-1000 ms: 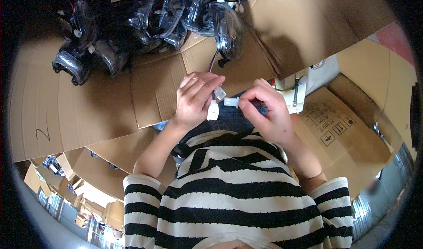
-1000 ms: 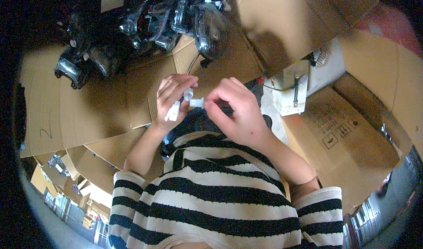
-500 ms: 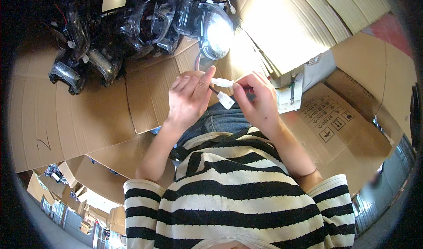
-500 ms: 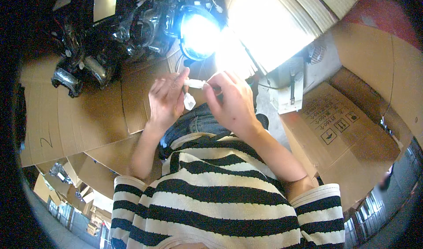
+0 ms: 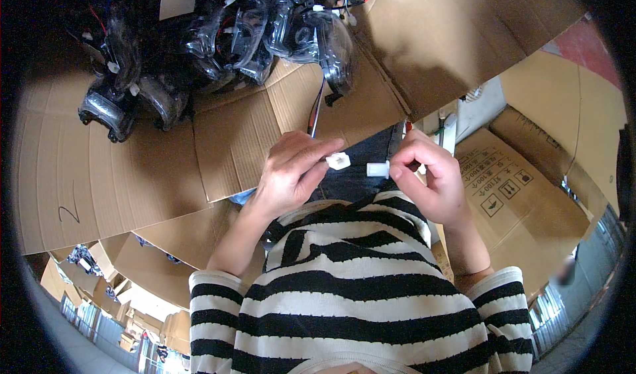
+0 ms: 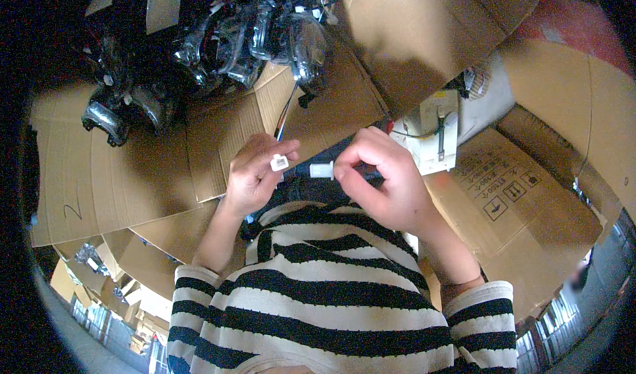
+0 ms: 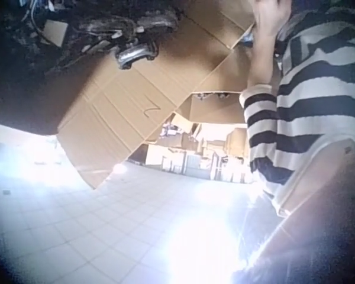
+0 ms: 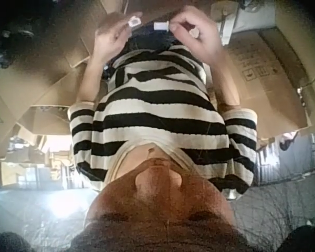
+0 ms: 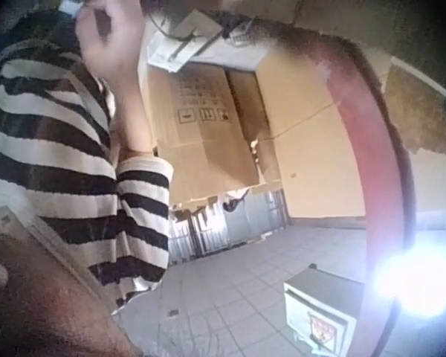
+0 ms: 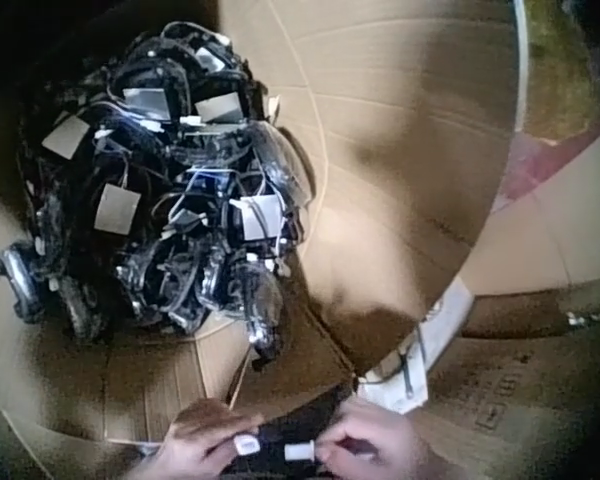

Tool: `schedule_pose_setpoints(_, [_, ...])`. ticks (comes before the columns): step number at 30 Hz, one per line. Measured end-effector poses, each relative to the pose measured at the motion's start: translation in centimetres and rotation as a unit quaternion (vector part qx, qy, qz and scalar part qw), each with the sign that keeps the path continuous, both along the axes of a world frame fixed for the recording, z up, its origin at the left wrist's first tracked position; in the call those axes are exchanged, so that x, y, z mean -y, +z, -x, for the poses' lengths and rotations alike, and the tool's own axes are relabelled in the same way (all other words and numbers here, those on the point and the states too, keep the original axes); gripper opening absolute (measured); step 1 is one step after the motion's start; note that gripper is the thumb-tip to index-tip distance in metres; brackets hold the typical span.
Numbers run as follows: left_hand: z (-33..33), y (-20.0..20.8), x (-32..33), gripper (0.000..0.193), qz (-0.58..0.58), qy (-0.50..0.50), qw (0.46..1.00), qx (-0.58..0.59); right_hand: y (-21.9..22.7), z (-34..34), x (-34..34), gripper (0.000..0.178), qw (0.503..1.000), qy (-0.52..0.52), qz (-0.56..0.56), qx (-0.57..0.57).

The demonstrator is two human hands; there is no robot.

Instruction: The person connects wiring harnesses to connectors and electronic housings by hand, then inspects the assembled components.

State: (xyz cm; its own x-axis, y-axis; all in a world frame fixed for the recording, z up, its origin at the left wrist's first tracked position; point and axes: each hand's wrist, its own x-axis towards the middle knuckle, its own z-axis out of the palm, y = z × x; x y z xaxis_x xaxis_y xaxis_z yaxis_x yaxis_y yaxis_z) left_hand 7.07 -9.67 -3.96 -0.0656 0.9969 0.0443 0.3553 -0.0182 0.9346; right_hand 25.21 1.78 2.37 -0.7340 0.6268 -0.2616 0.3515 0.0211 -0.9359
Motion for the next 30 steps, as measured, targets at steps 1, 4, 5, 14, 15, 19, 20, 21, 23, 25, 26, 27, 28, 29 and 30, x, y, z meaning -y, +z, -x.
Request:
schedule_pose_setpoints(1, [0.0, 0.0, 0.1, 0.037, 0.001, 0.0, 1.0, 0.001, 0.2, 0.0, 0.1, 0.006, 1.0, 0.001, 0.016, -0.013])
schedule_pose_setpoints(4, [0.0, 0.1, 0.2, 0.039, -0.007, 0.003, 0.998, -0.056, 0.2, 0.5, 0.4, 0.005, 1.0, -0.001, 0.008, -0.027])
schedule_pose_setpoints(5, [0.0, -0.1, 0.2, 0.038, -0.013, 0.012, 0.997, -0.079, 0.1, 0.6, 0.5, 0.005, 1.0, 0.0, 0.001, -0.027])
schedule_pose_setpoints(14, [-0.1, -0.6, 0.1, 0.038, -0.087, 0.061, 0.973, -0.207, -1.0, 1.2, 1.2, 0.005, 0.999, -0.042, -0.021, 0.017])
schedule_pose_setpoints(15, [-0.1, -0.8, 0.1, 0.038, -0.102, 0.076, 0.967, -0.22, -1.1, 1.2, 1.2, 0.006, 0.997, -0.054, -0.037, 0.045])
schedule_pose_setpoints(19, [-0.4, -0.9, 0.0, 0.037, -0.122, 0.085, 0.957, -0.247, -2.0, 1.3, 2.1, 0.007, 0.996, -0.058, -0.036, 0.057])
schedule_pose_setpoints(20, [-0.4, -0.9, -0.1, 0.036, -0.13, 0.086, 0.956, -0.249, -2.2, 1.3, 2.1, 0.007, 0.996, -0.07, -0.014, 0.046])
schedule_pose_setpoints(21, [-0.4, -0.9, -0.1, 0.035, -0.139, 0.087, 0.955, -0.248, -2.3, 1.3, 2.1, 0.007, 0.996, -0.082, 0.007, 0.038])
schedule_pose_setpoints(23, [-0.3, -0.5, 0.1, 0.038, -0.128, 0.094, 0.967, -0.202, -1.9, 0.8, 1.8, 0.007, 0.997, -0.066, 0.026, 0.005])
schedule_pose_setpoints(25, [0.0, 0.5, 0.6, 0.032, -0.14, 0.128, 0.978, -0.089, -1.4, 0.3, 1.1, 0.007, 0.997, -0.048, 0.047, -0.036])
schedule_pose_setpoints(26, [0.1, 1.8, 1.3, 0.026, -0.1, 0.184, 0.978, -0.001, -1.2, 0.0, 0.7, 0.008, 0.996, -0.055, 0.052, -0.054])
schedule_pose_setpoints(27, [-0.1, 2.9, 1.5, 0.02, -0.062, 0.232, 0.966, 0.097, -0.9, -0.9, 0.2, 0.008, 0.994, -0.068, 0.05, -0.063])
schedule_pose_setpoints(28, [0.1, 3.5, 1.2, 0.018, -0.082, 0.269, 0.947, 0.157, -1.2, -1.9, -0.3, 0.008, 0.993, -0.074, 0.078, -0.046])
schedule_pose_setpoints(29, [0.5, 4.0, 1.2, 0.018, -0.1, 0.304, 0.922, 0.217, -1.4, -2.6, -0.5, 0.007, 0.992, -0.084, 0.088, -0.036])
schedule_pose_setpoints(30, [1.2, 5.6, 1.9, 0.02, -0.087, 0.355, 0.902, 0.228, -1.7, -2.9, -0.9, 0.007, 0.993, -0.08, 0.079, -0.034])
